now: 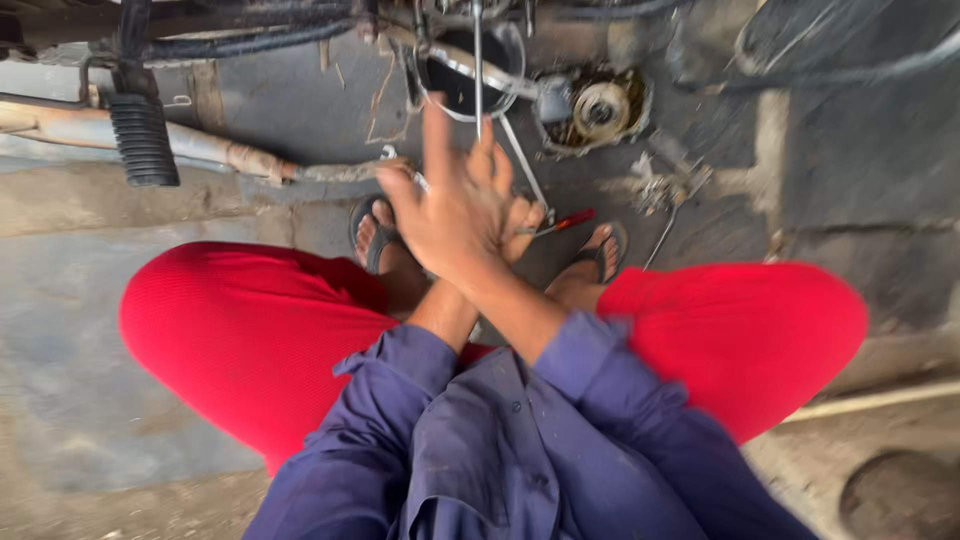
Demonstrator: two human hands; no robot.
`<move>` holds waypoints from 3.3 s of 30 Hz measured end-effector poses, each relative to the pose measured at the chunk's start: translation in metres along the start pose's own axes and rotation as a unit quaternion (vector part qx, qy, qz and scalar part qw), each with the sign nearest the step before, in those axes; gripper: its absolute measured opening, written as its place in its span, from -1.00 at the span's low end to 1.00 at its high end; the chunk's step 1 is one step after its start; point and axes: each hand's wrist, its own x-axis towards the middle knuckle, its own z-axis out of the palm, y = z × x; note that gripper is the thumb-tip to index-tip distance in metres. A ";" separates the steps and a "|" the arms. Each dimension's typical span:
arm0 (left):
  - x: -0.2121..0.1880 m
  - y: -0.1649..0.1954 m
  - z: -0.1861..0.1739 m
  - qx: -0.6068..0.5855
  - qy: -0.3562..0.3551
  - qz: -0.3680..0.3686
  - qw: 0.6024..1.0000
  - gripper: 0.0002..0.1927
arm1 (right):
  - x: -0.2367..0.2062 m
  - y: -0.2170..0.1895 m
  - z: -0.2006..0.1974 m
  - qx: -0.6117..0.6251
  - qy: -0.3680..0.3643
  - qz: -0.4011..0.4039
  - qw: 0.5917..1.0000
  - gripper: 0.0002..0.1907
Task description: The person sits on the floor and works on a motorcycle engine using various hand tools. They remove and install bolts, wipe parts with a cloth, and adjust components within the engine casing.
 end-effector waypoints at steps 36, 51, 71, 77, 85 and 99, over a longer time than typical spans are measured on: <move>0.014 0.025 -0.051 0.499 0.115 0.123 0.850 -0.26 | -0.040 0.057 0.069 0.758 0.020 0.088 0.646 -0.62; 0.033 0.002 -0.063 0.361 -0.058 0.285 0.886 -0.47 | -0.028 0.063 0.076 0.498 -0.032 0.016 0.866 -0.56; 0.014 0.007 -0.067 -0.262 -0.215 -0.056 0.939 -0.31 | -0.010 -0.024 0.103 0.187 -0.074 -0.182 0.963 -0.69; 0.012 -0.013 -0.086 -0.182 -0.222 -0.066 0.956 -0.31 | -0.023 -0.014 0.038 0.297 -0.149 -0.113 0.937 -0.69; 0.014 -0.024 -0.094 0.073 -0.156 0.079 0.982 -0.60 | -0.045 0.034 0.038 0.406 -0.090 -0.057 0.907 -0.70; 0.029 -0.028 -0.089 0.429 -0.053 0.234 0.871 -0.55 | -0.040 0.054 0.019 0.452 -0.055 -0.089 0.886 -0.67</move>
